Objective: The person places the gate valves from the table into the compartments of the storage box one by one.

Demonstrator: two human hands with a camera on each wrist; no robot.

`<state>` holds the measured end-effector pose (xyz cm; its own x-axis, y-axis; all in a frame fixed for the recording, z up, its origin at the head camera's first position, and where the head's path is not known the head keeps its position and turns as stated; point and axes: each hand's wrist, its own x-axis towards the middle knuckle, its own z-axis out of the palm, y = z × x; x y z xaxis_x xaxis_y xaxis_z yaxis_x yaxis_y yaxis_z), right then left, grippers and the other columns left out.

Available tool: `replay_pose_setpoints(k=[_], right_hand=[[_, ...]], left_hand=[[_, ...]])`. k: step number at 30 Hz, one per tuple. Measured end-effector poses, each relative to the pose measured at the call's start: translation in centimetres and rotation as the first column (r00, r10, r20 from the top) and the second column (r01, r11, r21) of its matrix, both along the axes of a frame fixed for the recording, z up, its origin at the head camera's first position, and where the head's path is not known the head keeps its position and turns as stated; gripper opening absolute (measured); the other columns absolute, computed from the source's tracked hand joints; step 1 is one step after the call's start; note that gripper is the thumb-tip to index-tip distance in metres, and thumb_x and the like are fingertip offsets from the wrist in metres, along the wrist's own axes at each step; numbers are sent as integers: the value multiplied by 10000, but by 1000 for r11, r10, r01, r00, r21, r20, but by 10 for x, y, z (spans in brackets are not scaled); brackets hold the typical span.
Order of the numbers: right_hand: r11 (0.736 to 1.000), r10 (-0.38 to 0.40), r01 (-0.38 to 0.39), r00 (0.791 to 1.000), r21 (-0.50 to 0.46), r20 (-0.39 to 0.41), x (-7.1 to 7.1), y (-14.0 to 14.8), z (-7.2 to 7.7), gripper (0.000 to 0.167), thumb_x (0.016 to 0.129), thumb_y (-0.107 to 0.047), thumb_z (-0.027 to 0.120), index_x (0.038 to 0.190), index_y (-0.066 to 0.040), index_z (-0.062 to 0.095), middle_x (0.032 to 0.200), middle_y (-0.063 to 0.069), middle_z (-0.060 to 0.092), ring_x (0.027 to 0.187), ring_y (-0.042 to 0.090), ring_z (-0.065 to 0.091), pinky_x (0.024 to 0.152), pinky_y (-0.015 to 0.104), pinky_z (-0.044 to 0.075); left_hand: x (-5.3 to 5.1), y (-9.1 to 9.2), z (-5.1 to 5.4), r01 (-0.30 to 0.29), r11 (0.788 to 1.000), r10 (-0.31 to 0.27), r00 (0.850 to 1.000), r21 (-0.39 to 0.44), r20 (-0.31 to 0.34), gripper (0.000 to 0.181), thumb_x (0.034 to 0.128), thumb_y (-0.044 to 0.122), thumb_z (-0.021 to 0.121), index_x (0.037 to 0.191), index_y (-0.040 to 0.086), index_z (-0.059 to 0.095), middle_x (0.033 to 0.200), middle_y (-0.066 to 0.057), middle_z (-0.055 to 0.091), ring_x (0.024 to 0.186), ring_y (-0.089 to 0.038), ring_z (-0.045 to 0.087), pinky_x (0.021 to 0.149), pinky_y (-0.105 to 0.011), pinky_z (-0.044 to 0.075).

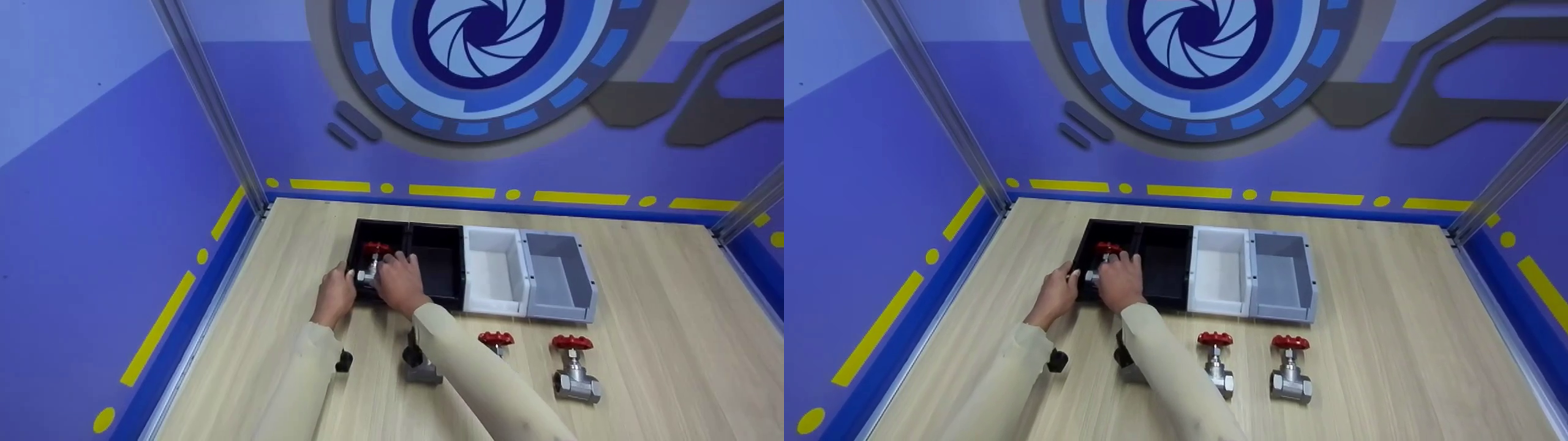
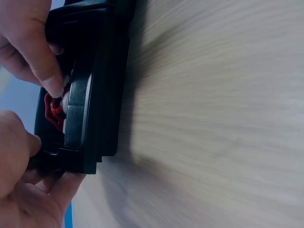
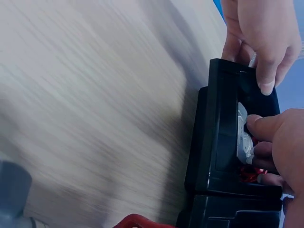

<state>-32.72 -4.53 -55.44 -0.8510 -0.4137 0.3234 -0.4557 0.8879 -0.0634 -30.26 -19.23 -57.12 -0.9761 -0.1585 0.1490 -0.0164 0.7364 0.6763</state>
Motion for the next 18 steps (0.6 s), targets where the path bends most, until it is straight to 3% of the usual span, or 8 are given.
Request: replay_pose_setpoints(k=[7,18], right_hand=[[998,29,-28,999,-49,22,5,3,5,288,826,-402,724,872,-117,714,978,34,687,946,260,583,793,438,430],[992,46,-42,999,-117,28,14,9,13,315,835,-433,719,884,-122,723,985,18,698,909,240,581,744,402,412]], left_hand=[[0,-1,-1,6,1000,-6,1000,5,-15,215,990,123,495,1080,-41,600,1007,-268,678,998,-418,656,838,-525,516],[1,-1,1,13,1000,-13,1000,3,-11,236,997,132,486,1103,-49,594,1021,-270,673,1004,-425,653,840,-530,516]])
